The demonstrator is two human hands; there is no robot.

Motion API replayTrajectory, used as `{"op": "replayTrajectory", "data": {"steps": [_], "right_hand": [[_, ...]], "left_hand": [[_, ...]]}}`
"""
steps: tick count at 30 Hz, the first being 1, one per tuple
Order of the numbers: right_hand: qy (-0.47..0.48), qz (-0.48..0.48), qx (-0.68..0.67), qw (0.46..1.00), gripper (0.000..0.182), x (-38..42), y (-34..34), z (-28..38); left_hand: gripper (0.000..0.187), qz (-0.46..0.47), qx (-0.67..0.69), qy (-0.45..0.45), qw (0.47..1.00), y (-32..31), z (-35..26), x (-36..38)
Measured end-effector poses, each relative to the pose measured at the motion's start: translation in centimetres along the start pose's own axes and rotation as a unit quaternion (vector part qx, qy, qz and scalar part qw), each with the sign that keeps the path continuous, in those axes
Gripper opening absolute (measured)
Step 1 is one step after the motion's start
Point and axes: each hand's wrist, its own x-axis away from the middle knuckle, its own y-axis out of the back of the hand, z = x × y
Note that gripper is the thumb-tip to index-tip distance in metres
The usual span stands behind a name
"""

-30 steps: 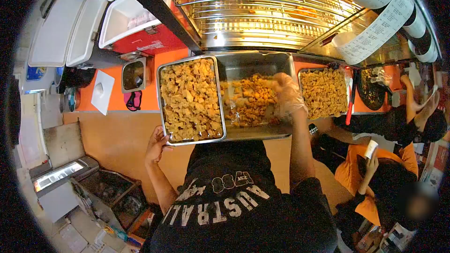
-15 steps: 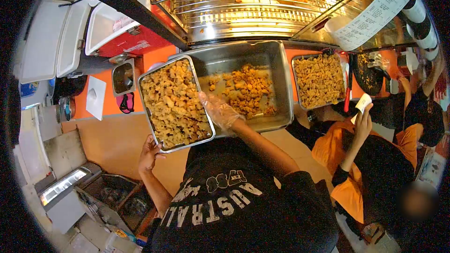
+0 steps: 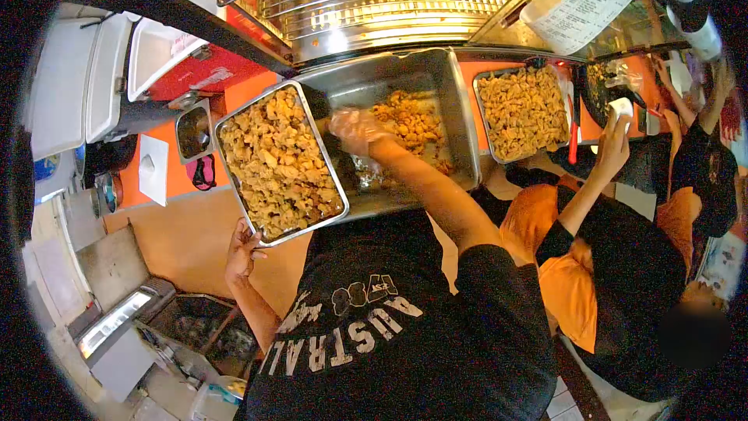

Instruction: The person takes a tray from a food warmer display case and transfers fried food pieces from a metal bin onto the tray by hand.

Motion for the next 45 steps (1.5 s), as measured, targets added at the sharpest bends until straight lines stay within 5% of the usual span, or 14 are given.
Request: {"op": "replayTrajectory", "data": {"steps": [7, 13, 14, 17, 20, 29, 32, 34, 35, 37, 40, 42, 44, 45], "right_hand": [[-0.013, 0.187, 0.111, 0.976, 0.024, -1.7, -4.4, -1.7], [0.099, 0.17, 0.03, 0.98, 0.024, 0.0, -4.4, -2.6], [0.136, 0.143, 0.167, 0.966, 0.031, 0.7, -4.9, -2.7], [-0.15, 0.225, -0.136, 0.953, 0.041, 0.1, -3.3, -2.2], [-0.026, 0.074, -0.075, 0.994, 0.042, 0.9, -8.6, -4.7], [-0.115, 0.057, -0.222, 0.966, 0.041, 0.5, -2.6, -4.1], [-0.233, 0.169, -0.285, 0.914, 0.038, 1.7, 2.5, -3.9], [-0.13, 0.053, -0.782, 0.607, 0.028, 3.5, 1.2, -5.4], [-0.125, 0.062, -0.779, 0.612, 0.028, 3.7, 2.4, -4.6], [-0.129, -0.03, -0.889, 0.438, 0.023, 4.1, 4.3, -2.5], [-0.072, -0.143, -0.623, 0.766, 0.019, 4.1, 1.4, -1.5], [-0.213, -0.065, -0.865, 0.45, 0.007, 3.7, 4.4, 0.8], [-0.185, -0.041, -0.868, 0.458, 0.01, 2.8, 8.3, 4.6], [-0.162, -0.036, -0.821, 0.547, 0.013, 2.9, 8.0, 5.7]], "left_hand": [[0.033, 0.011, 0.007, -0.004, 1.0, 0.2, 0.1, 0.0], [0.034, 0.018, 0.022, -0.004, 1.0, 0.5, 0.5, -0.1], [0.034, -0.005, 0.019, 0.002, 1.0, 0.2, 0.1, 0.2], [0.033, 0.012, -0.002, 0.016, 1.0, 0.3, 0.2, -0.3], [0.039, -0.023, 0.026, 0.022, 0.999, 0.8, 0.4, -0.2], [0.042, 0.013, 0.014, 0.001, 1.0, 2.3, 1.8, -0.9], [0.04, -0.032, 0.013, 0.012, 0.999, -0.4, -0.4, 0.0], [0.037, -0.007, -0.006, 0.004, 1.0, 0.4, 0.2, -0.2], [0.037, -0.013, 0.004, -0.001, 1.0, 0.5, 0.4, -0.3], [0.034, 0.016, 0.037, -0.006, 0.999, 0.7, 0.7, -0.4], [0.034, 0.012, 0.041, 0.013, 0.999, 0.8, 0.9, -0.6], [0.035, -0.005, 0.044, 0.006, 0.999, -0.4, -0.2, 0.1], [0.036, 0.013, 0.031, 0.002, 0.999, 0.3, 0.2, -0.1], [0.036, 0.005, 0.036, 0.001, 0.999, 0.4, 0.2, 0.1]]}}
